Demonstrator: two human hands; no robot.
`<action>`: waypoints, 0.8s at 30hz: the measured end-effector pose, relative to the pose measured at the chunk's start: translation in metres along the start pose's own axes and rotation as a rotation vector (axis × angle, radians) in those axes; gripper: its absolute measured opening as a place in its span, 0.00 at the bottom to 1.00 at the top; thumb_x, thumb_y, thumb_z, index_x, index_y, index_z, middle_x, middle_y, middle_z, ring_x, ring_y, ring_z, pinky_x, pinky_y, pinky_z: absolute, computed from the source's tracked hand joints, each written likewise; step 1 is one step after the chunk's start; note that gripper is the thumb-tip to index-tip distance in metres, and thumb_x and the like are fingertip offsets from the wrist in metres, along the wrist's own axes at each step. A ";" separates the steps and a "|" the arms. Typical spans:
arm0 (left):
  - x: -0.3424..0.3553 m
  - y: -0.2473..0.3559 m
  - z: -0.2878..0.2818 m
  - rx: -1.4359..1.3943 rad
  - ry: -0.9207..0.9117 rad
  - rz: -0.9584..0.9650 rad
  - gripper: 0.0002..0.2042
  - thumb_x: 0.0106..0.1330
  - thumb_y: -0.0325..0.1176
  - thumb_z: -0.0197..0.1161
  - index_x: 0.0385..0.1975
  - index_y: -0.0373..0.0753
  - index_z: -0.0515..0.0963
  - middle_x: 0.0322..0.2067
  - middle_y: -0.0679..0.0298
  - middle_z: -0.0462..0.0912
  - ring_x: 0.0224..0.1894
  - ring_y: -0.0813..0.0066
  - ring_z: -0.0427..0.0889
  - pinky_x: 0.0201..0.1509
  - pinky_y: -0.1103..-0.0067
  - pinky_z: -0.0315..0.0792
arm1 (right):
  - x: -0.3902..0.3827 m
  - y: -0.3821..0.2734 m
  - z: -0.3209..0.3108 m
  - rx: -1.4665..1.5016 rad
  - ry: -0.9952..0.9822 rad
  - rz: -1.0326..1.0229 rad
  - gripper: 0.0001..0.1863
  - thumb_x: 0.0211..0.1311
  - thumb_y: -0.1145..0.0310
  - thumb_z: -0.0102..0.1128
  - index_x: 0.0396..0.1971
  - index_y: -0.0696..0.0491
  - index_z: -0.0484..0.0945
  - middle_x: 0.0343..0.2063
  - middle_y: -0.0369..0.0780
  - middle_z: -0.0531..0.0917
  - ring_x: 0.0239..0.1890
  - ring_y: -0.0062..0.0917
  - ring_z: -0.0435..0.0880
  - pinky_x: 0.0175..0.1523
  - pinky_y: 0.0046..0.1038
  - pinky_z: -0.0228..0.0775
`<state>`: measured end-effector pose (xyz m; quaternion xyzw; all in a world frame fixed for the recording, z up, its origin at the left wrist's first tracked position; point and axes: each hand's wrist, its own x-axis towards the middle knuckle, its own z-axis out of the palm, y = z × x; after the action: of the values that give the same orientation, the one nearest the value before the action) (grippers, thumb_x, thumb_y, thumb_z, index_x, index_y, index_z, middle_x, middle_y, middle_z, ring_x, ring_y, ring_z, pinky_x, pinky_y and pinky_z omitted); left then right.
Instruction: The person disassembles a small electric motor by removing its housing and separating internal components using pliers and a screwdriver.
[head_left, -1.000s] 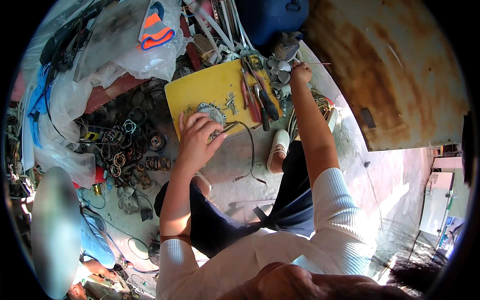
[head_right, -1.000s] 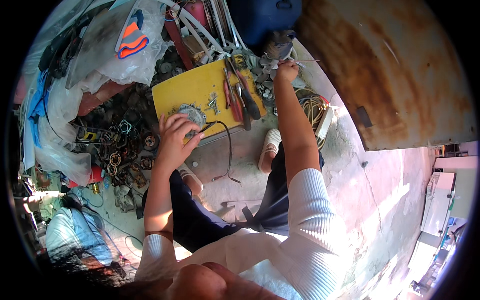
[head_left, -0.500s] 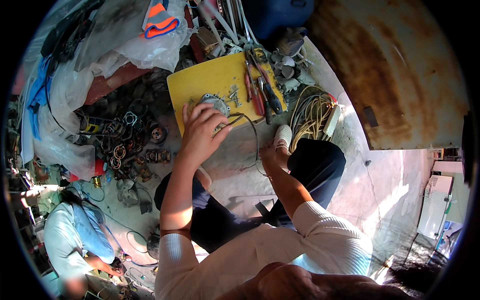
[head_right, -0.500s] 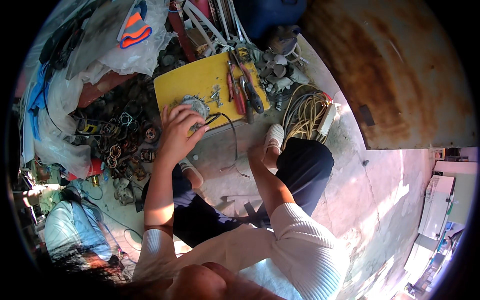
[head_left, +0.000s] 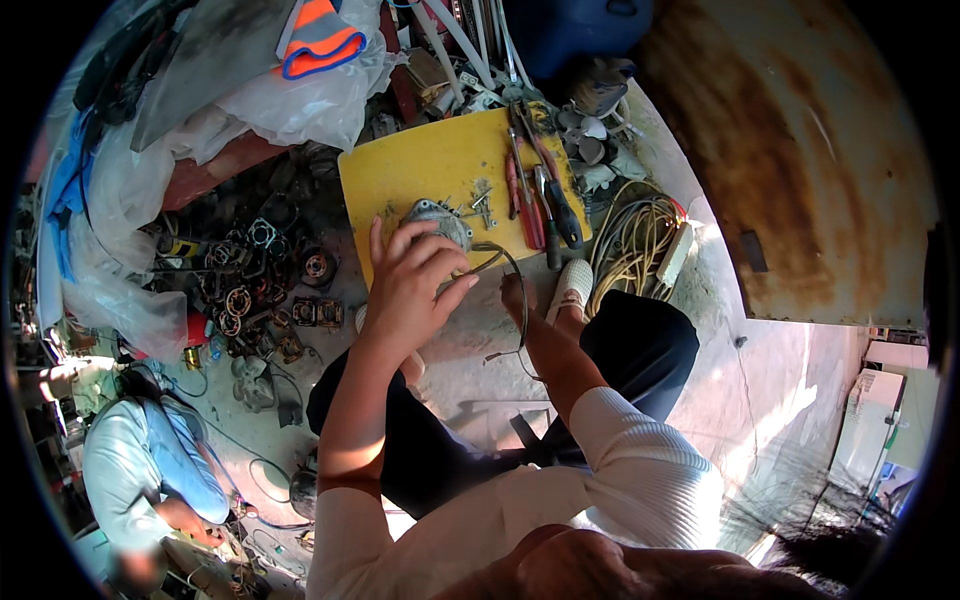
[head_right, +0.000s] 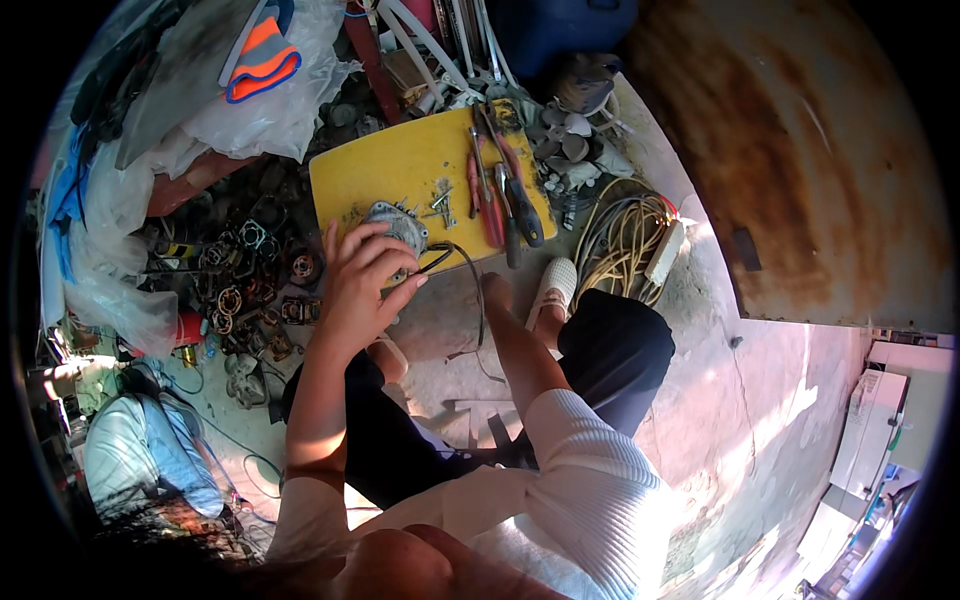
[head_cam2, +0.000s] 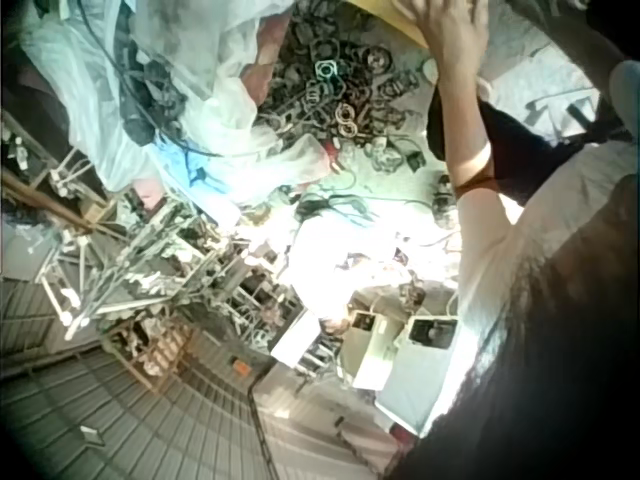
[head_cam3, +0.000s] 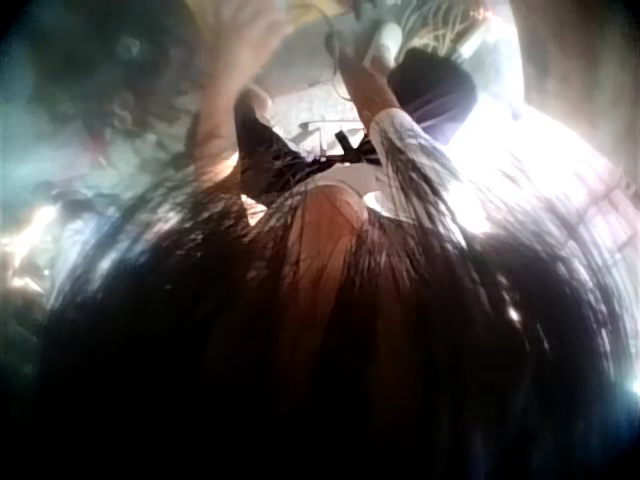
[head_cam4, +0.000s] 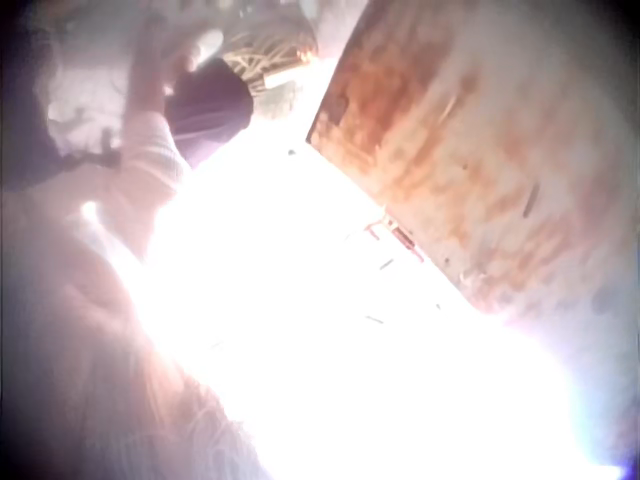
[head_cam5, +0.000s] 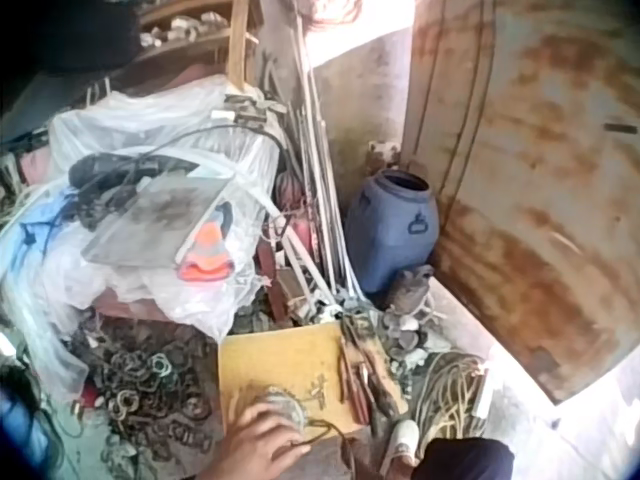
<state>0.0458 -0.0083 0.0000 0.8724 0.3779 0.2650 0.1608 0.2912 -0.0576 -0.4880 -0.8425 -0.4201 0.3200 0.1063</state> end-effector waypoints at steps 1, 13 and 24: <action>-0.004 -0.004 0.000 0.014 -0.003 -0.020 0.07 0.58 0.37 0.71 0.30 0.44 0.81 0.39 0.72 0.82 0.58 0.63 0.72 0.71 0.50 0.47 | -0.001 -0.016 -0.003 0.036 0.003 0.056 0.15 0.63 0.57 0.57 0.39 0.50 0.84 0.37 0.49 0.86 0.43 0.46 0.86 0.48 0.43 0.78; -0.009 -0.007 0.000 0.061 -0.020 -0.085 0.07 0.57 0.38 0.72 0.29 0.46 0.81 0.40 0.74 0.82 0.59 0.64 0.72 0.73 0.49 0.44 | -0.015 -0.059 -0.050 0.228 0.313 0.308 0.25 0.49 0.43 0.68 0.38 0.49 0.85 0.36 0.48 0.87 0.42 0.45 0.86 0.48 0.44 0.77; -0.008 -0.007 0.003 0.054 -0.039 -0.090 0.07 0.59 0.39 0.70 0.30 0.47 0.81 0.41 0.74 0.80 0.60 0.65 0.70 0.73 0.45 0.43 | 0.001 -0.038 -0.031 0.202 0.362 0.188 0.25 0.48 0.42 0.69 0.36 0.49 0.84 0.34 0.47 0.87 0.41 0.46 0.86 0.47 0.45 0.77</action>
<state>0.0385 -0.0097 -0.0084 0.8635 0.4205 0.2304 0.1565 0.2868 -0.0309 -0.4473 -0.9067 -0.2798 0.2125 0.2335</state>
